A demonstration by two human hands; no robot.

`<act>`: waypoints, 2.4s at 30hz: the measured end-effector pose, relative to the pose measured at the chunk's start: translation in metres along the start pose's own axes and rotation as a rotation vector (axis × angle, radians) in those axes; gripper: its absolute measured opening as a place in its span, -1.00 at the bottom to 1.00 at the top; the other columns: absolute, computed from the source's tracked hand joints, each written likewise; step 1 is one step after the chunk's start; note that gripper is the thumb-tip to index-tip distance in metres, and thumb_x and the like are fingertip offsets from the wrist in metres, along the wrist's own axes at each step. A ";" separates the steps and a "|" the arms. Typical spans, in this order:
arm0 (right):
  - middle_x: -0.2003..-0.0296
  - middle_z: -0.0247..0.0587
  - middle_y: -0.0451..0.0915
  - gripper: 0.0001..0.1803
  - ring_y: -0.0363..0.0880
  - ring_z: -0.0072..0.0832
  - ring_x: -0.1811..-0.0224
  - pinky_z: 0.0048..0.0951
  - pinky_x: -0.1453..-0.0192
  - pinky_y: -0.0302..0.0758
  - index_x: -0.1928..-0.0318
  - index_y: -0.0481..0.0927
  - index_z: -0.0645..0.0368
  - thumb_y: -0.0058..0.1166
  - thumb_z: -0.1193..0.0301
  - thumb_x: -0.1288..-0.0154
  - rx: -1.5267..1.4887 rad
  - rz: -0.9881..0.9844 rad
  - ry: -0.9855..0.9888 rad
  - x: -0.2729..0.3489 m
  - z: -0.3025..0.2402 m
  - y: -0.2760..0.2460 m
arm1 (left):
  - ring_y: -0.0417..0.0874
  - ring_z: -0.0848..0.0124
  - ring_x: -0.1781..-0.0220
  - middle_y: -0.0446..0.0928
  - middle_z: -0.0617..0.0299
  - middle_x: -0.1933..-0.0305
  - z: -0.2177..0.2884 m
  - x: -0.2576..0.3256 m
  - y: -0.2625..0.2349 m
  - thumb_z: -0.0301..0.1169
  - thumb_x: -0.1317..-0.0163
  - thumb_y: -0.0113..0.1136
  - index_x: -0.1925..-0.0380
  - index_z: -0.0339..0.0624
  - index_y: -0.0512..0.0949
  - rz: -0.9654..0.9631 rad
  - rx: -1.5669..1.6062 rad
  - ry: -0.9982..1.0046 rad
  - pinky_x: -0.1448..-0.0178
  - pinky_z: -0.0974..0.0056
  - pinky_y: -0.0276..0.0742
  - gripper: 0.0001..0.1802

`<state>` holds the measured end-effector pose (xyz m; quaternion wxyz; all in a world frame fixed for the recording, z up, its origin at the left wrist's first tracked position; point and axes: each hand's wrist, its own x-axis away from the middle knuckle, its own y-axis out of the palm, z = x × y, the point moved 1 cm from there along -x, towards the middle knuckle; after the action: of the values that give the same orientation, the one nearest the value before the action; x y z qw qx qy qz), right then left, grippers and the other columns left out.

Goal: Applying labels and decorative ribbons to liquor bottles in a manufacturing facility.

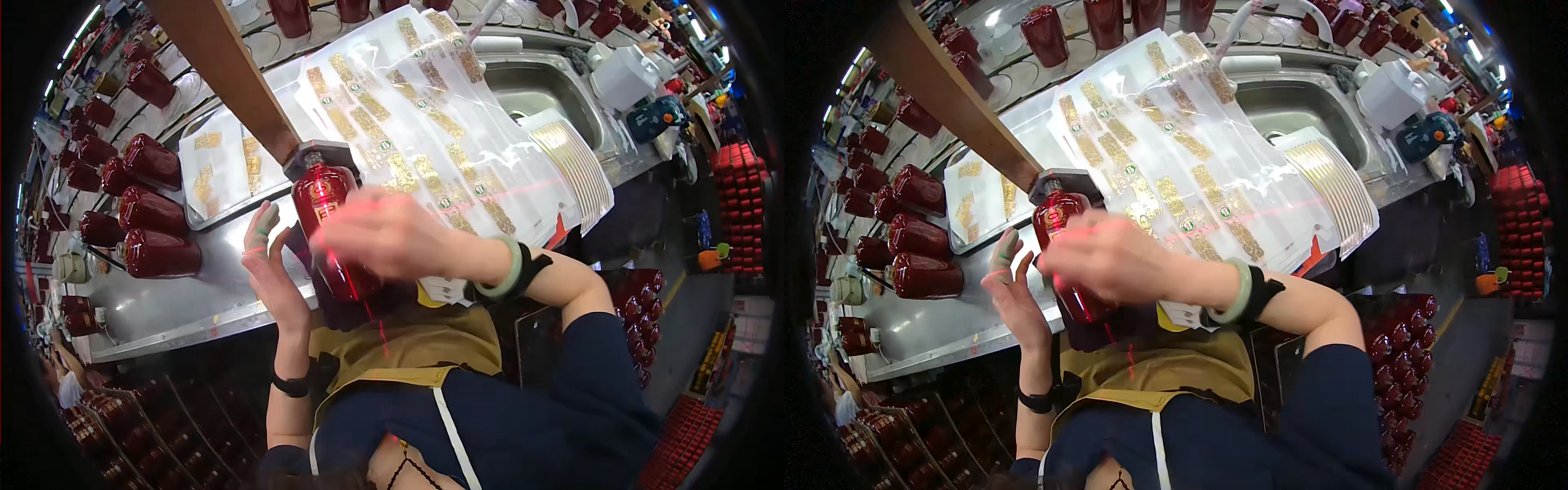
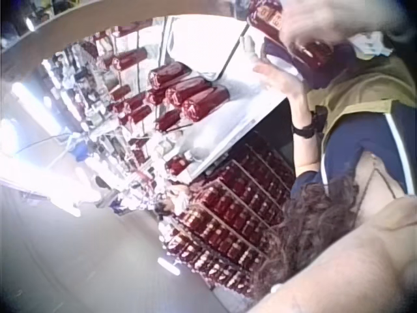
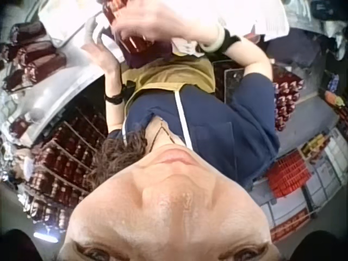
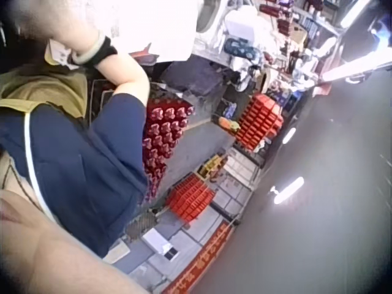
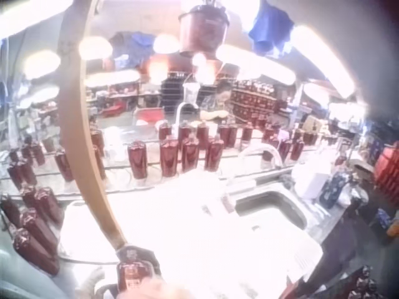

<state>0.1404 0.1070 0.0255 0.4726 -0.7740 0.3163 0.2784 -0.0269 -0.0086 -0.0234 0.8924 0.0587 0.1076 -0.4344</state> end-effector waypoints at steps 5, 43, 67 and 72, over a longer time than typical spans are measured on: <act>0.19 -0.47 0.77 -0.74 0.65 -0.45 0.27 -0.41 -0.01 0.52 0.17 0.75 -0.04 0.25 0.52 -0.11 0.181 0.000 0.017 0.009 0.001 -0.016 | 0.44 0.21 -0.43 0.44 0.04 -0.46 0.000 -0.001 0.002 0.23 -0.64 -0.53 -0.37 -0.29 0.45 -0.015 -0.020 0.047 -0.46 0.04 0.36 -0.14; 0.42 -0.26 0.68 -0.68 0.58 -0.60 0.36 -0.48 0.23 0.46 0.19 0.79 0.27 0.31 0.22 -0.36 0.697 0.288 1.393 0.198 0.148 -0.306 | 0.31 0.11 -0.59 0.24 -0.05 -0.59 0.000 0.049 -0.006 0.12 0.01 0.61 -0.58 -0.35 0.10 -0.304 -0.181 0.117 -0.61 0.01 0.23 0.32; 0.45 -0.35 0.55 -0.91 0.41 -0.63 0.42 -0.51 0.31 0.31 0.27 0.74 0.27 0.36 0.49 -0.33 -0.238 -0.005 0.824 0.055 -0.075 -0.024 | 0.60 0.00 -0.36 0.56 -0.09 -0.37 -0.007 0.066 0.007 -0.33 0.18 0.71 -0.43 -0.36 0.40 -0.113 -0.466 0.203 -0.57 0.03 0.32 0.10; 0.48 -0.35 0.52 -0.91 0.41 -0.59 0.44 -0.49 0.30 0.35 0.26 0.74 0.25 0.37 0.48 -0.31 -0.295 -0.021 0.851 0.055 -0.079 -0.006 | 0.31 0.03 -0.61 0.24 -0.17 -0.60 -0.001 0.076 0.004 -0.44 -0.06 0.51 -0.58 -0.38 0.12 -0.272 -0.210 0.018 -0.64 0.05 0.20 0.10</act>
<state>0.1902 0.0246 0.0202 0.1878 -0.8818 0.4318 -0.0275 0.0222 -0.0639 -0.0425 0.8255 -0.0461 0.1675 -0.5369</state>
